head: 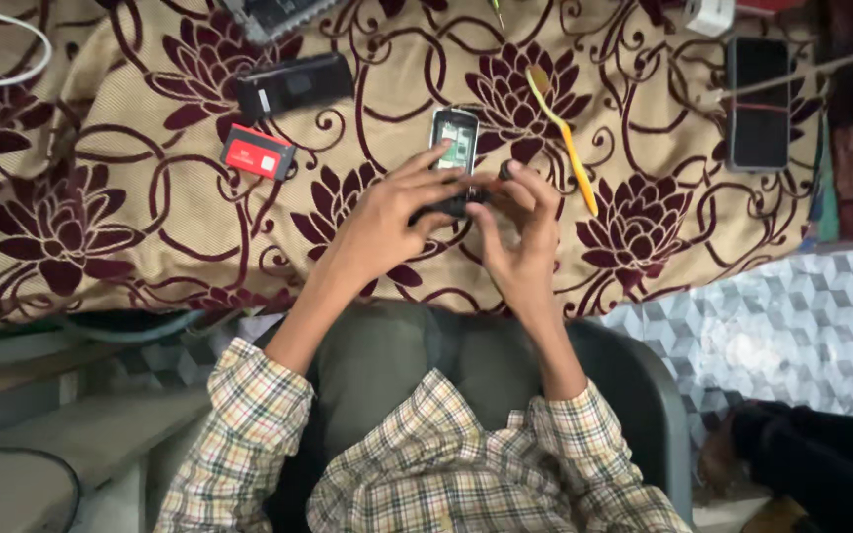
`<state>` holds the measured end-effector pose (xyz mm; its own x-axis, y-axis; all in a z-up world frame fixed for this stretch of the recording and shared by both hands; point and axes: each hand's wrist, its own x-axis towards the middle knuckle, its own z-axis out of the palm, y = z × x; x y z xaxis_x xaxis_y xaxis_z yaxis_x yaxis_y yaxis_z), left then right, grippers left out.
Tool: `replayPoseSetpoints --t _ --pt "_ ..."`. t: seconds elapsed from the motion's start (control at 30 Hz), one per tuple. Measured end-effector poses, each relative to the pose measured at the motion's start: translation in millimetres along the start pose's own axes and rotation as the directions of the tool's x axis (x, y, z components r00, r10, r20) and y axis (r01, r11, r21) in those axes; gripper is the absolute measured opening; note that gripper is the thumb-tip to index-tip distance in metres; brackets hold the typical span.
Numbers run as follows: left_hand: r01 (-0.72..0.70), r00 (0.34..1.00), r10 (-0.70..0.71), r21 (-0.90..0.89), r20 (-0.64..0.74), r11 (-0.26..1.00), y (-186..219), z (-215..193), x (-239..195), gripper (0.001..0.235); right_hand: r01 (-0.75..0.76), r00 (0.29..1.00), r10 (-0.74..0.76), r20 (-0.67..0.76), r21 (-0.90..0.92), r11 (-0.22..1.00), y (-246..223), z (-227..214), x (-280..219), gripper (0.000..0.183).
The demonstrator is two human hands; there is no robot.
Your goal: The person disassembles a mobile phone, removes the back cover and battery, and cleans the internal components and casing with a toothbrush. They then reassemble the phone by placing the battery and back cover back in place.
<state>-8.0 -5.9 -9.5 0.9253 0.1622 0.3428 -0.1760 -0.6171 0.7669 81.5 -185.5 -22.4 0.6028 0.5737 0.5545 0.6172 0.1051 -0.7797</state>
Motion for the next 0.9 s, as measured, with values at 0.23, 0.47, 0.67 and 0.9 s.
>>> replayPoseSetpoints --t 0.23,0.47,0.67,0.9 --pt "-0.055 0.998 0.054 0.069 0.012 0.996 4 3 -2 0.039 -0.136 0.988 0.128 -0.087 -0.083 0.987 1 -25 10 0.055" --pt "-0.18 0.981 0.194 0.297 -0.015 0.938 4 5 -10 0.041 -0.056 0.993 0.063 0.102 -0.07 0.996 4 -44 21 0.058" --pt "-0.205 0.971 0.238 0.46 -0.014 0.864 4 11 -18 0.056 0.094 0.992 -0.097 0.084 0.03 0.995 11 -11 2 0.071" --pt "-0.176 0.979 0.202 0.461 -0.007 0.87 -1 12 -19 0.034 0.037 0.959 -0.101 0.264 0.237 0.971 6 -20 11 0.063"
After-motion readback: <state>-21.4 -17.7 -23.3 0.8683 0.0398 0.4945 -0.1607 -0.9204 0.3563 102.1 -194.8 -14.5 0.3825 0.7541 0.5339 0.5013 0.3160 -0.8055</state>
